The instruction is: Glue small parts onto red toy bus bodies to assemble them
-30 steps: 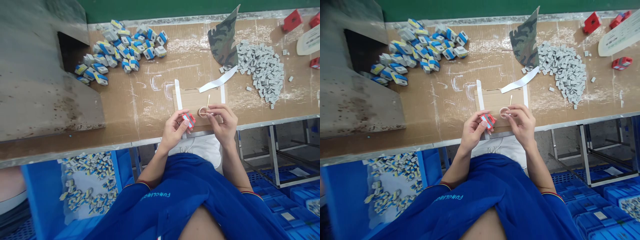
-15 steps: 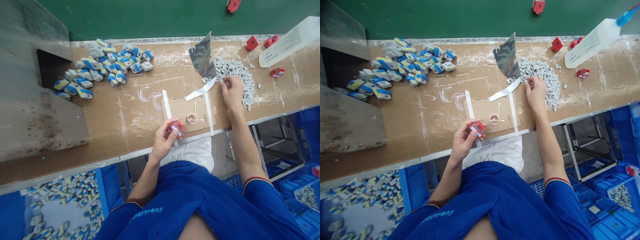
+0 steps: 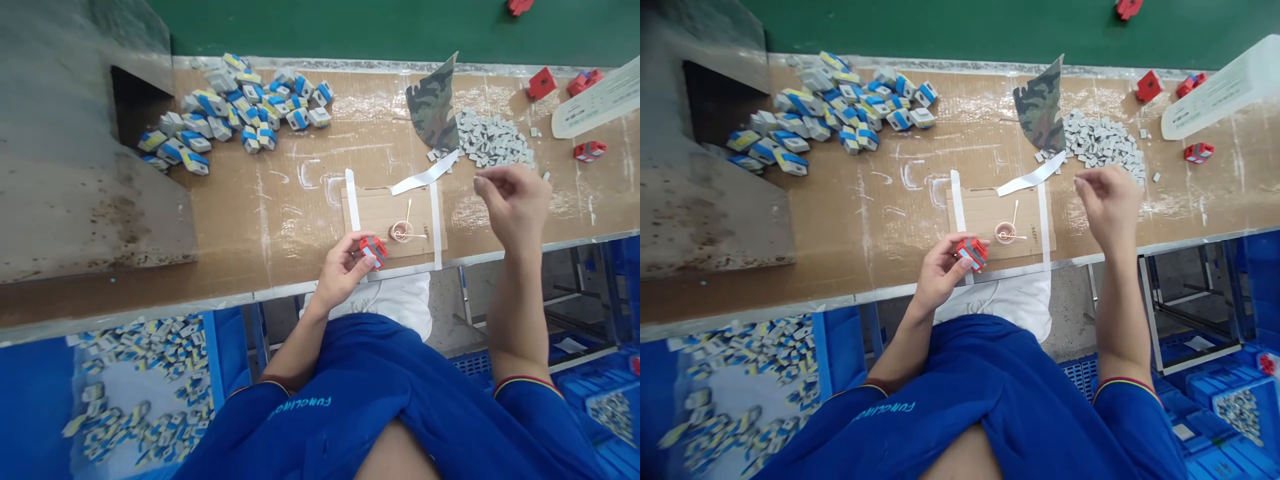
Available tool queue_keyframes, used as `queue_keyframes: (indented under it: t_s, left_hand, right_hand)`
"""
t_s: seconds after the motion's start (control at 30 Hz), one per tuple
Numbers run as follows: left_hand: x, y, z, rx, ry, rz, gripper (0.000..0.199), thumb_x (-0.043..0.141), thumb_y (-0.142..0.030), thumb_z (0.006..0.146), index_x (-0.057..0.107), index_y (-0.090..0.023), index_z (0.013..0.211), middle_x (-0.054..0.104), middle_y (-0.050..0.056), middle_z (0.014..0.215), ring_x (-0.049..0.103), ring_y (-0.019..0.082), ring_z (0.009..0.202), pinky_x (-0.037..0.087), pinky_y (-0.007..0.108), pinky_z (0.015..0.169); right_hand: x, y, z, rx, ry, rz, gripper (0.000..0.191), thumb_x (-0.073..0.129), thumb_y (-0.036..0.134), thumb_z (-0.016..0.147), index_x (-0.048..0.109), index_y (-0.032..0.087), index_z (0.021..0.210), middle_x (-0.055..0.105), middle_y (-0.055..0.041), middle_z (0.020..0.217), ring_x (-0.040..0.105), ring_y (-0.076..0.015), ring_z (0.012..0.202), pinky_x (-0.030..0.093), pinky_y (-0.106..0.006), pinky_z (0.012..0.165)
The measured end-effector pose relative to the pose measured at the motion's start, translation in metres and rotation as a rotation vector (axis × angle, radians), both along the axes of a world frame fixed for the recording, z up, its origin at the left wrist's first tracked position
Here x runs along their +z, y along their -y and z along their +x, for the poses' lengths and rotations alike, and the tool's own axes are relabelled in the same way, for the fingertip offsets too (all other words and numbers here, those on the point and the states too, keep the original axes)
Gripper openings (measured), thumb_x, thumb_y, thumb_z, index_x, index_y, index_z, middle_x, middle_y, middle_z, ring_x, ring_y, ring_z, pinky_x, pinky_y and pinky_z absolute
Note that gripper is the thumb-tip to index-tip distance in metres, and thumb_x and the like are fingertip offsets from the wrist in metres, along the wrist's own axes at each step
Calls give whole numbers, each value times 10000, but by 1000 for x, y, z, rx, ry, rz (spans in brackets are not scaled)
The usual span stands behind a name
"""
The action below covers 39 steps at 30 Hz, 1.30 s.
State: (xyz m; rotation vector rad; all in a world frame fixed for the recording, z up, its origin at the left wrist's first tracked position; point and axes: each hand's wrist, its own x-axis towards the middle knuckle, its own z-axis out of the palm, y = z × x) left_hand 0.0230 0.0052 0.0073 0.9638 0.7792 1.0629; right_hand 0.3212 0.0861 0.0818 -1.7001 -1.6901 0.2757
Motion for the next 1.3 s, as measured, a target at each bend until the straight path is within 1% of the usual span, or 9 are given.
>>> queue_keyframes:
  t_s: [0.1, 0.17, 0.27, 0.4, 0.6, 0.77, 0.93, 1.17, 1.3]
  left_hand:
    - [1, -1, 0, -10, 23, 40, 363, 774, -343, 947, 662, -191, 1257, 796, 136, 1224, 787, 174, 1010, 644, 257, 853]
    - [0, -1, 0, -20, 17, 59, 370, 788, -330, 936, 677, -205, 1266, 796, 124, 1233, 783, 185, 1064, 637, 275, 919]
    - [-1, 0, -2, -46, -2, 56, 415, 803, -337, 922, 683, -210, 1299, 783, 129, 1270, 778, 203, 1107, 634, 294, 951]
    - [-2, 2, -3, -58, -34, 54, 432, 812, -355, 912, 698, -213, 1305, 794, 109, 1215, 775, 214, 1106, 630, 304, 953]
    - [-2, 2, -4, -83, -48, 34, 453, 819, -354, 904, 697, -218, 1319, 788, 103, 1210, 771, 220, 1112, 626, 295, 950]
    - [-3, 3, -3, -83, -45, 18, 479, 832, -351, 893, 684, -214, 1327, 788, 112, 1223, 769, 221, 1134, 618, 302, 983]
    - [-3, 3, -5, -57, -123, 35, 461, 815, -382, 904, 704, -195, 1311, 797, 117, 1226, 773, 236, 1123, 622, 287, 935]
    - [-7, 2, -5, -21, -177, 110, 449, 820, -375, 895, 725, -177, 1286, 816, 104, 1181, 797, 203, 999, 632, 260, 882]
    - [-7, 2, -4, 11, -175, 140, 445, 824, -369, 892, 728, -173, 1280, 821, 106, 1162, 799, 200, 978, 638, 259, 869]
  right_hand:
    - [7, 63, -50, 114, -295, -13, 58, 786, 287, 915, 795, 304, 970, 745, 23, 807, 693, -151, 687, 586, -313, 597]
    - [-3, 93, -82, 172, -459, -102, 87, 783, 274, 920, 796, 279, 1006, 763, 12, 848, 705, -139, 669, 587, -284, 555]
    - [-24, 114, -114, 123, -537, -99, 115, 783, 282, 924, 783, 269, 1037, 786, -5, 900, 744, -148, 735, 623, -273, 607]
    - [-35, 110, -124, 134, -464, -65, 51, 769, 275, 935, 766, 266, 985, 801, -11, 907, 771, -169, 807, 654, -298, 692]
    - [-26, 105, -124, 187, -369, -8, 83, 750, 193, 935, 748, 275, 947, 774, 2, 864, 741, -169, 813, 622, -306, 695]
    - [-20, 103, -123, 221, -303, -51, 116, 725, 162, 938, 717, 274, 906, 702, 15, 807, 668, -164, 739, 560, -301, 635]
    - [-15, 101, -126, 253, -223, -84, 139, 680, 147, 966, 688, 257, 882, 634, 21, 794, 603, -143, 703, 499, -277, 612]
    - [-15, 115, -143, 144, 50, -61, 168, 588, 219, 1049, 682, 224, 909, 575, 10, 756, 550, -133, 660, 445, -275, 611]
    - [-19, 120, -149, 109, 87, -56, 175, 564, 221, 1060, 677, 213, 926, 594, -2, 761, 557, -136, 669, 445, -278, 626]
